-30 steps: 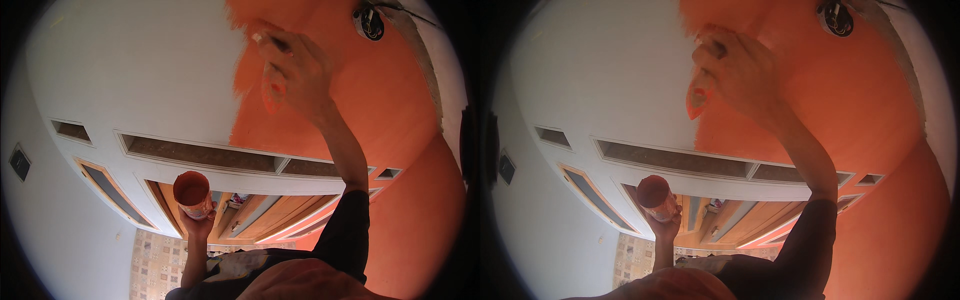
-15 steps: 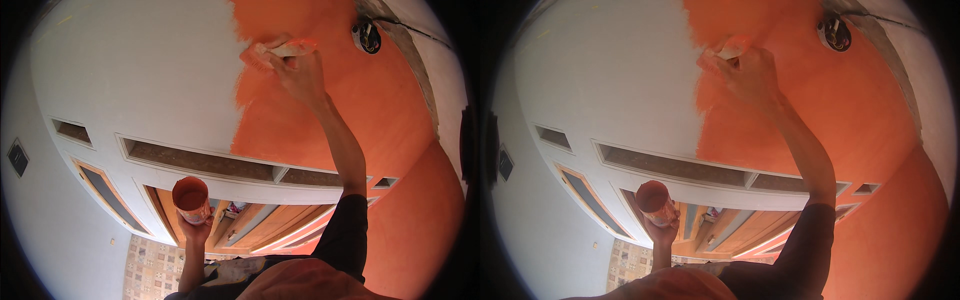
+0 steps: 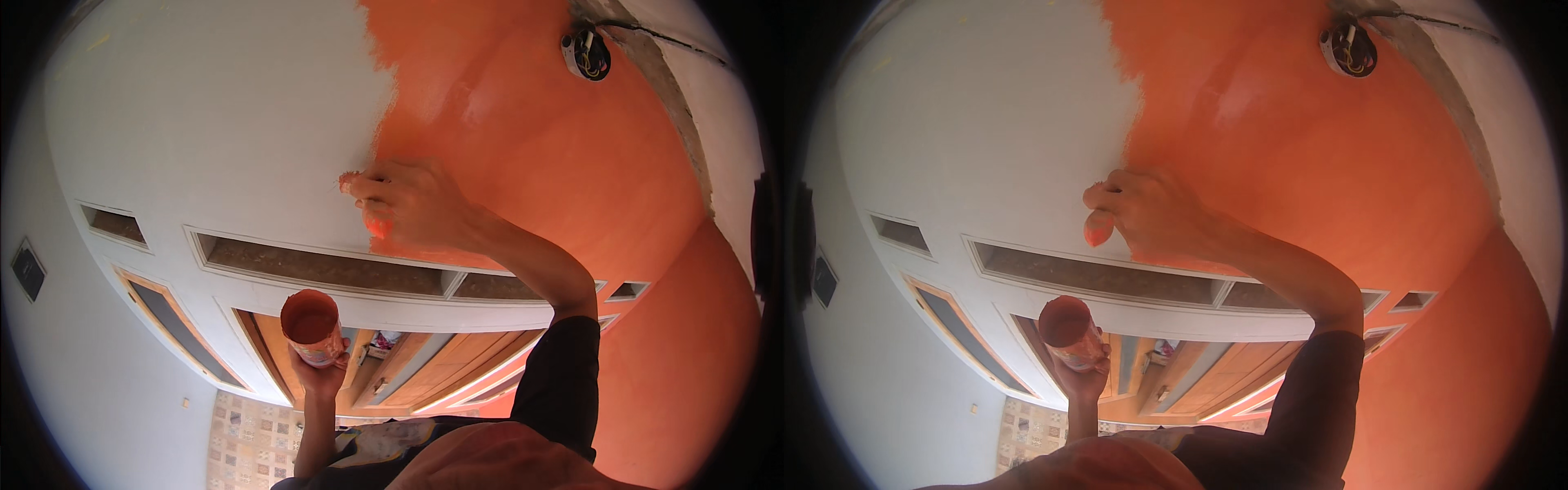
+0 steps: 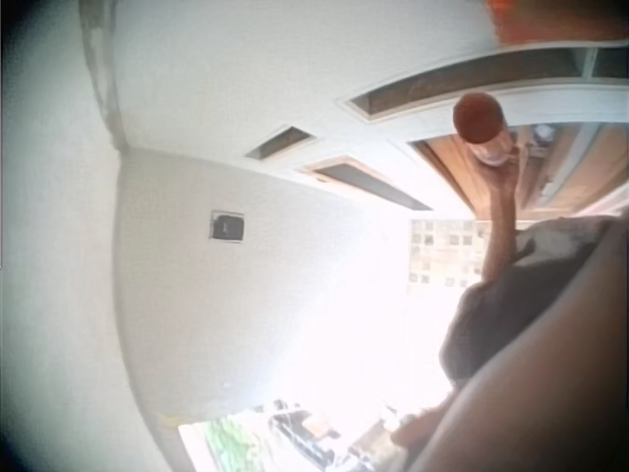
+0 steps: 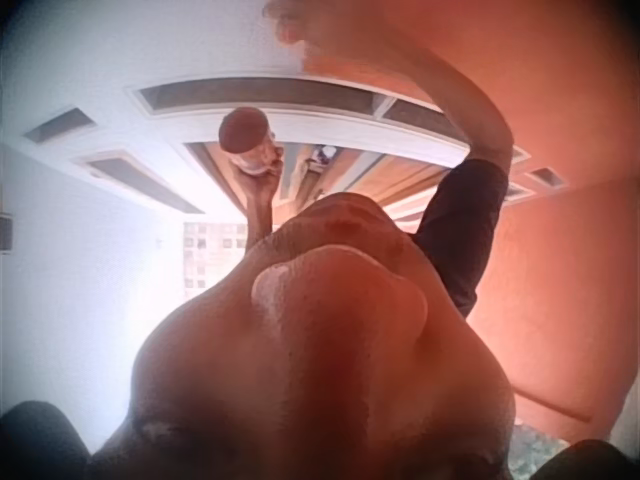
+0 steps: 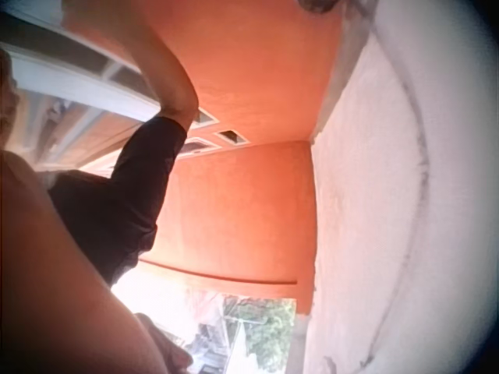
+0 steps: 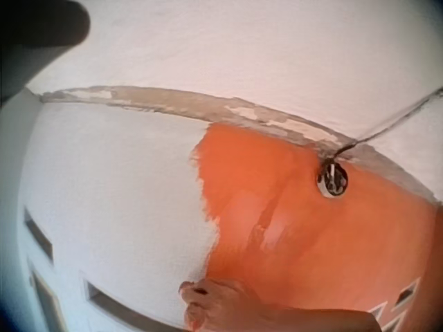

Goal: The person paints a white ceiling with orange paint using a brush and a small container. They repeatedly dip the brush into the container and apply paint in broad strokes across the ceiling surface.

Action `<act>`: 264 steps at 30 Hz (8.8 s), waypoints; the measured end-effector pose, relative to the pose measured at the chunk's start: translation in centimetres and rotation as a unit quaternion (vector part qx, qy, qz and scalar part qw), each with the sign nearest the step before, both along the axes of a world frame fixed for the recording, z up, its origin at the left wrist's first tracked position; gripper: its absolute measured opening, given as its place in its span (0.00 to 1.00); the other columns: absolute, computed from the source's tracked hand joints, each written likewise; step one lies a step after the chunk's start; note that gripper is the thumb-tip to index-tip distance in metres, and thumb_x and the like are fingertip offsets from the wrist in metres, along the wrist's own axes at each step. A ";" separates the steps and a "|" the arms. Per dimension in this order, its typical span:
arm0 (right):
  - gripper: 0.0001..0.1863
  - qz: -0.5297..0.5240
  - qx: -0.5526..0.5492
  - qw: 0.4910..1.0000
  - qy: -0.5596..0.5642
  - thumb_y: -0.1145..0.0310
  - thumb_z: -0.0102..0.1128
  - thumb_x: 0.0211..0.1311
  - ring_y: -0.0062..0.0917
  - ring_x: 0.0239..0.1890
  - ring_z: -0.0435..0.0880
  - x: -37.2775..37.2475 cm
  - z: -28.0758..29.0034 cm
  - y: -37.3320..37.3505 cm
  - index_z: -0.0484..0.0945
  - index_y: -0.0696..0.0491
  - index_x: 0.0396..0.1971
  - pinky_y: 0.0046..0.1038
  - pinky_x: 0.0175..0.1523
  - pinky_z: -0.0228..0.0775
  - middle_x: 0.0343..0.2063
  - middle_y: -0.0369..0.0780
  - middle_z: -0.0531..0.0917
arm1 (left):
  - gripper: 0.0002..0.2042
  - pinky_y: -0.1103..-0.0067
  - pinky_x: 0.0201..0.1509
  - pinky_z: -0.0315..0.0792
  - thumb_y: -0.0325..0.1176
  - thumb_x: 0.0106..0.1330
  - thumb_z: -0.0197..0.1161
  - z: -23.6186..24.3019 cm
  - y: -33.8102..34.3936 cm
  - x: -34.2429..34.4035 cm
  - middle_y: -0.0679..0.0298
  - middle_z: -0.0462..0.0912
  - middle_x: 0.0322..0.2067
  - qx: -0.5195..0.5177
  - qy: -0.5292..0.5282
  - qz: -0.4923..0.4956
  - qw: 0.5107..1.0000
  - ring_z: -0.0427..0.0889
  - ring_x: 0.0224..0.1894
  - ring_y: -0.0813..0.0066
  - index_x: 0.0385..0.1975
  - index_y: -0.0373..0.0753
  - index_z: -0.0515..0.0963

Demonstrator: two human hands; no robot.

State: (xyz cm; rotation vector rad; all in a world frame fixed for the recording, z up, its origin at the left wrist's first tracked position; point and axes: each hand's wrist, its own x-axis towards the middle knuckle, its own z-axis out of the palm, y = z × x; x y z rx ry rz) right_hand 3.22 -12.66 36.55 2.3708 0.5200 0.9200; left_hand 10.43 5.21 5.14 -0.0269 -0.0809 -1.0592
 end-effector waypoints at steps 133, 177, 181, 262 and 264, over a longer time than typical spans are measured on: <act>0.06 -0.100 0.654 0.711 0.238 0.74 0.72 0.61 0.15 0.29 0.83 -1.9 -20.0 1.4 0.83 0.57 0.35 0.22 0.36 0.75 0.26 0.35 0.85 | 0.35 0.67 0.35 0.79 0.69 0.75 0.37 -11.1 -2.3 2.7 0.61 0.83 0.53 0.060 -0.079 -0.122 0.988 0.84 0.49 0.61 0.65 0.47 0.71; 0.07 -0.032 0.413 0.894 0.172 0.78 0.70 0.63 0.17 0.28 0.83 -1.0 -18.9 2.7 0.82 0.56 0.39 0.22 0.31 0.73 0.26 0.36 0.84 | 0.29 0.70 0.31 0.74 0.62 0.75 0.45 -11.0 -2.9 2.4 0.59 0.83 0.48 0.082 -0.100 -0.090 0.988 0.83 0.44 0.60 0.58 0.44 0.74; 0.11 -0.002 0.317 0.935 0.161 0.79 0.72 0.58 0.24 0.29 0.84 -0.8 -19.4 3.1 0.82 0.53 0.40 0.26 0.31 0.74 0.30 0.37 0.84 | 0.28 0.71 0.32 0.74 0.61 0.76 0.44 -10.3 -3.0 2.4 0.58 0.83 0.49 0.094 -0.108 -0.081 0.986 0.84 0.44 0.59 0.59 0.42 0.73; 0.10 -0.081 0.348 0.903 0.239 0.69 0.74 0.64 0.12 0.30 0.76 7.5 -8.0 -4.7 0.84 0.57 0.40 0.17 0.35 0.67 0.30 0.31 0.82 | 0.30 0.71 0.36 0.78 0.63 0.76 0.46 -12.9 0.5 5.2 0.59 0.86 0.48 0.002 -0.009 0.112 0.994 0.85 0.42 0.64 0.58 0.43 0.75; 0.11 -0.069 0.361 0.902 0.227 0.69 0.74 0.63 0.12 0.29 0.75 7.1 -8.5 -4.7 0.84 0.58 0.40 0.17 0.33 0.67 0.30 0.31 0.82 | 0.29 0.70 0.36 0.79 0.63 0.76 0.47 -12.8 0.7 5.3 0.59 0.86 0.47 0.003 -0.013 0.120 0.993 0.85 0.41 0.65 0.58 0.42 0.75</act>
